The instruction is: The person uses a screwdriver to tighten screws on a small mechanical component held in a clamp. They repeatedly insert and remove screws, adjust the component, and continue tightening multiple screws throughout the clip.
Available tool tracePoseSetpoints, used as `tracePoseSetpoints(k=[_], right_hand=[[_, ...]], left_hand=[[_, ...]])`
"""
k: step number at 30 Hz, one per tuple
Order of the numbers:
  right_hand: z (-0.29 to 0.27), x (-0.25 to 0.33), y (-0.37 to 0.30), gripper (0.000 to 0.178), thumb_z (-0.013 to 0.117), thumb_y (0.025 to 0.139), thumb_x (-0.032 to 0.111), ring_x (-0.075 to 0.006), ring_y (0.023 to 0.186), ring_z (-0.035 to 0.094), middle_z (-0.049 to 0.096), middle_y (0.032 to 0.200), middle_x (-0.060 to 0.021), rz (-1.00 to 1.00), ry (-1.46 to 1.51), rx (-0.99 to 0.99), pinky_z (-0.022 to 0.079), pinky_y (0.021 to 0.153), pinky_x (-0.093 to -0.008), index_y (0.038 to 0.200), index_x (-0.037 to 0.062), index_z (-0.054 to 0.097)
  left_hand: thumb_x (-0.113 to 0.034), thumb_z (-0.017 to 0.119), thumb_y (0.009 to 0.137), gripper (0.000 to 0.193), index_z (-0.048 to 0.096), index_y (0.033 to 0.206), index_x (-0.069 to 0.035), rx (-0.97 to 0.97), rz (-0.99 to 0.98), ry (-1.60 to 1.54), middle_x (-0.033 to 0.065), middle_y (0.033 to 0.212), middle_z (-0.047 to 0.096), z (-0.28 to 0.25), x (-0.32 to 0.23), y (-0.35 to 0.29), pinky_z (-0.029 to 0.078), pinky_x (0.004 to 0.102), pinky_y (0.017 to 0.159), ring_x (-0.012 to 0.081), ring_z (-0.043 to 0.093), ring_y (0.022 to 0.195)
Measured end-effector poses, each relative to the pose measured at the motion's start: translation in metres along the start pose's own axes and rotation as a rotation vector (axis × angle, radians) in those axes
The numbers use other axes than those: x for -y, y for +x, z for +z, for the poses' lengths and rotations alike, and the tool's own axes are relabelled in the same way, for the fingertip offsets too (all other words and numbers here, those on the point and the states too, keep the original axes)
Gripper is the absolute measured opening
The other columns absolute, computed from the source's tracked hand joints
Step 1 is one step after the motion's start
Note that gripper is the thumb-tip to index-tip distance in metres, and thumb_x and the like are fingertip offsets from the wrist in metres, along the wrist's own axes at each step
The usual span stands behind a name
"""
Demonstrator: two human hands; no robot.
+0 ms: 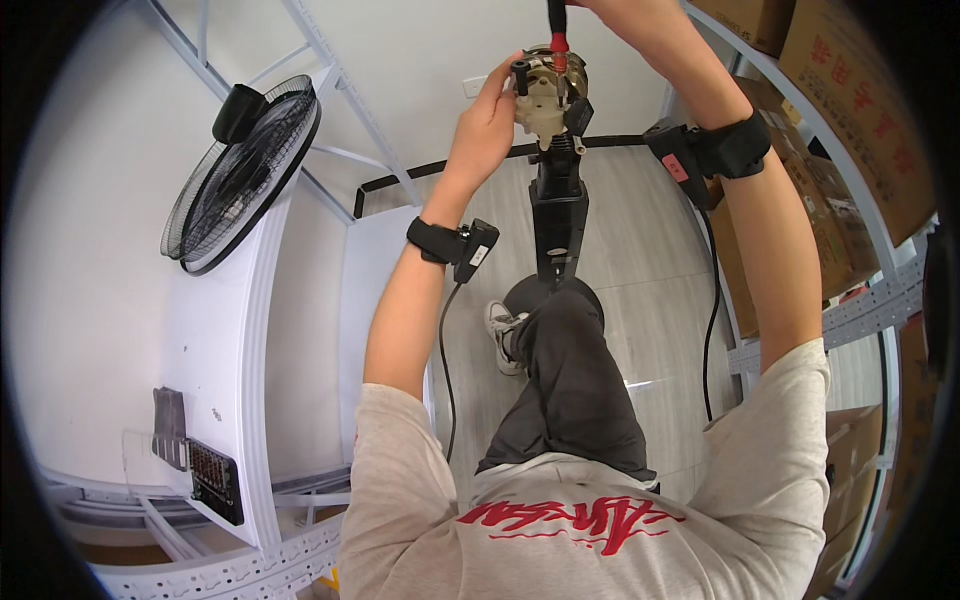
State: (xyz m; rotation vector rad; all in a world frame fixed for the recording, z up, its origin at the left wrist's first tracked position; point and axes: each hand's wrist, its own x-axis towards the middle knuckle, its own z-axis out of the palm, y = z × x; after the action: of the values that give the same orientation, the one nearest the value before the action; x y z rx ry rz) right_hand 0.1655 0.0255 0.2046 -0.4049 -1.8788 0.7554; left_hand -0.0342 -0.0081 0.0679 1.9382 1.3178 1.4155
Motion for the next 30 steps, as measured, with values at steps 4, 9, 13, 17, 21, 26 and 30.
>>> tracePoseSetpoints(k=[4,9,13,17,21,26,30], right_hand=[[-0.024,0.008,-0.012,0.033,0.060,0.098,0.005,-0.0142,0.093,0.066,0.071,0.099,-0.0087,0.066,0.033,-0.064,0.054,0.087,-0.0280,0.130,0.0000,0.061],[-0.018,0.009,-0.012,0.034,0.062,0.097,0.007,-0.0147,0.095,0.067,0.071,0.101,-0.0095,0.085,0.068,-0.040,0.054,0.088,-0.0283,0.131,0.0008,0.062],[-0.007,0.012,-0.012,0.034,0.061,0.096,0.006,-0.0154,0.095,0.067,0.071,0.102,-0.0106,0.002,-0.050,-0.017,0.053,0.088,-0.0287,0.130,0.0001,0.062],[-0.007,0.036,-0.022,0.033,0.059,0.097,0.006,-0.0159,0.095,0.067,0.070,0.105,-0.0116,0.053,-0.231,-0.026,0.053,0.088,-0.0289,0.129,-0.0005,0.060],[-0.038,0.009,-0.016,0.032,0.060,0.097,0.007,-0.0160,0.096,0.066,0.069,0.106,-0.0108,-0.021,-0.090,-0.072,0.053,0.087,-0.0291,0.129,0.0006,0.060],[-0.060,0.028,-0.024,0.033,0.060,0.098,0.009,-0.0172,0.097,0.066,0.069,0.105,-0.0106,-0.149,-0.001,-0.146,0.053,0.087,-0.0291,0.130,0.0027,0.059],[-0.056,0.017,-0.068,0.024,0.064,0.097,0.017,-0.0060,0.077,0.055,0.067,0.092,-0.0034,-0.366,-0.361,-0.127,0.043,0.068,-0.0207,0.119,0.0069,0.064]], left_hand=[[-0.019,0.035,0.102,0.046,0.043,0.147,-0.014,-0.009,0.049,0.068,0.0169,0.125,0.065,0.021,-0.021,0.000,0.047,0.0356,0.095,0.0322,0.065,0.107],[-0.019,0.034,0.102,0.043,0.045,0.143,-0.010,-0.071,0.040,0.130,0.0204,0.124,0.065,0.017,-0.019,-0.006,0.048,0.0386,0.093,0.0404,0.064,0.108],[-0.019,0.036,0.102,0.042,0.045,0.143,-0.010,-0.121,0.072,0.170,0.0222,0.115,0.067,0.015,-0.015,-0.009,0.050,0.0419,0.087,0.0415,0.066,0.099],[-0.018,0.037,0.102,0.042,0.044,0.144,-0.013,-0.087,0.025,0.154,0.0216,0.096,0.069,0.026,-0.028,-0.011,0.051,0.0446,0.077,0.0401,0.067,0.083],[-0.018,0.038,0.102,0.043,0.041,0.145,-0.014,-0.126,0.099,0.174,0.0209,0.086,0.067,0.042,-0.027,-0.010,0.050,0.0452,0.072,0.0387,0.066,0.076],[-0.021,0.040,0.103,0.045,0.034,0.146,-0.009,-0.124,-0.023,0.193,0.0191,0.086,0.066,0.044,-0.047,-0.018,0.049,0.0436,0.072,0.0363,0.064,0.073],[-0.026,0.043,0.105,0.045,0.034,0.144,-0.005,-0.218,0.051,0.075,0.0085,0.082,0.061,0.057,-0.034,-0.029,0.047,0.0346,0.069,0.0218,0.057,0.066]])
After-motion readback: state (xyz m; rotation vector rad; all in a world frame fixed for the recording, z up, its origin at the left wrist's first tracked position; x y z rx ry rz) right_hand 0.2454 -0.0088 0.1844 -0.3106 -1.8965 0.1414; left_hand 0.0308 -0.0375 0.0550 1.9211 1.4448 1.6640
